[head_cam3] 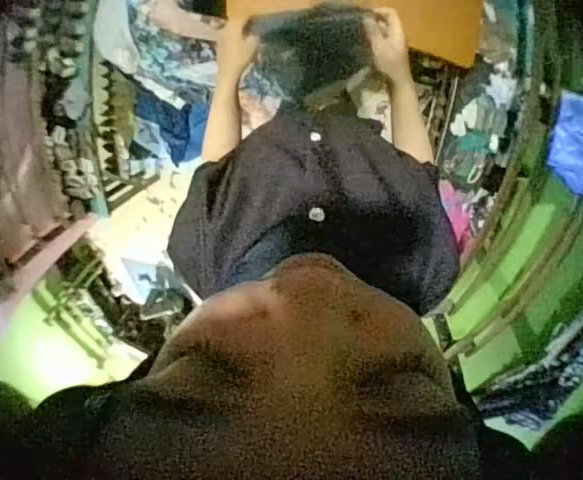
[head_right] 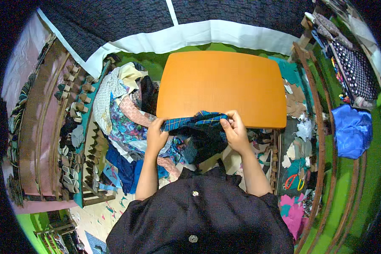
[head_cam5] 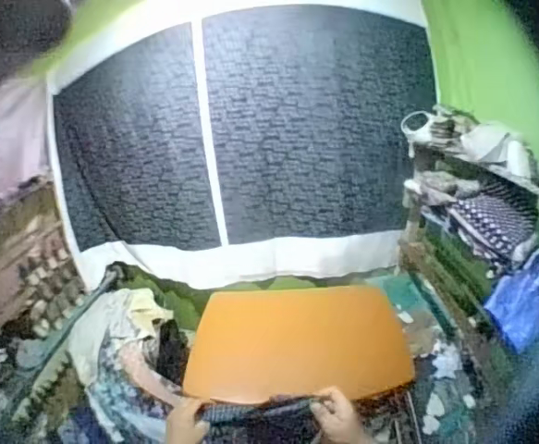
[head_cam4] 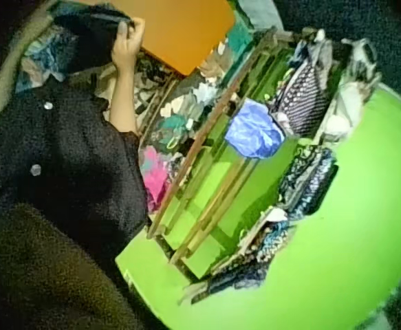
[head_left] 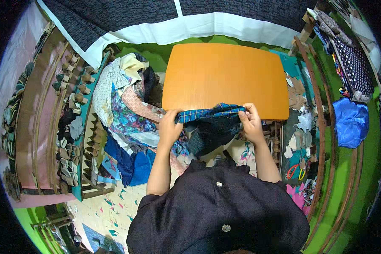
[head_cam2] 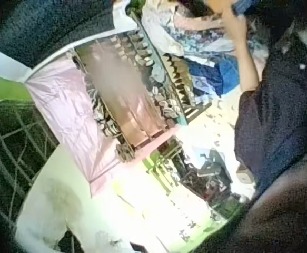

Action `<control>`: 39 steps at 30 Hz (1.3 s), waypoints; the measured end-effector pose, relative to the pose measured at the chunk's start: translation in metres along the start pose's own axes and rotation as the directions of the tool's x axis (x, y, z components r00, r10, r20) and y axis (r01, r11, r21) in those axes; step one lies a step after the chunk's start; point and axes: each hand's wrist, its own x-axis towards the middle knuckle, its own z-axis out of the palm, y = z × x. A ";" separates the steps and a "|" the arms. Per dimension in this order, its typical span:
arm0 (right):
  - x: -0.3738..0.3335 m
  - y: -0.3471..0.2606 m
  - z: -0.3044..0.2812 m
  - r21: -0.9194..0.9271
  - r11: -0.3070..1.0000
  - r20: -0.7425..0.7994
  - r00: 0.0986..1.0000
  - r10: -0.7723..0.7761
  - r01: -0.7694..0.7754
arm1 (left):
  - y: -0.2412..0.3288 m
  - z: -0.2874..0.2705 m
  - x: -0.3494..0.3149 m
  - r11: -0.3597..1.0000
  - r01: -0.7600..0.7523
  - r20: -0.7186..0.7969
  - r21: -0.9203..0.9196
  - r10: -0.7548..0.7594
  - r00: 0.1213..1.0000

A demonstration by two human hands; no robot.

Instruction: Folding various pieces of fabric on a table and stacking them on a shelf.

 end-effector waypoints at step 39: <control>-0.010 -0.097 -0.165 -0.922 0.387 0.109 0.960 0.259 0.001 | -0.025 -0.037 0.048 0.946 -0.030 -0.144 0.321 0.080 0.986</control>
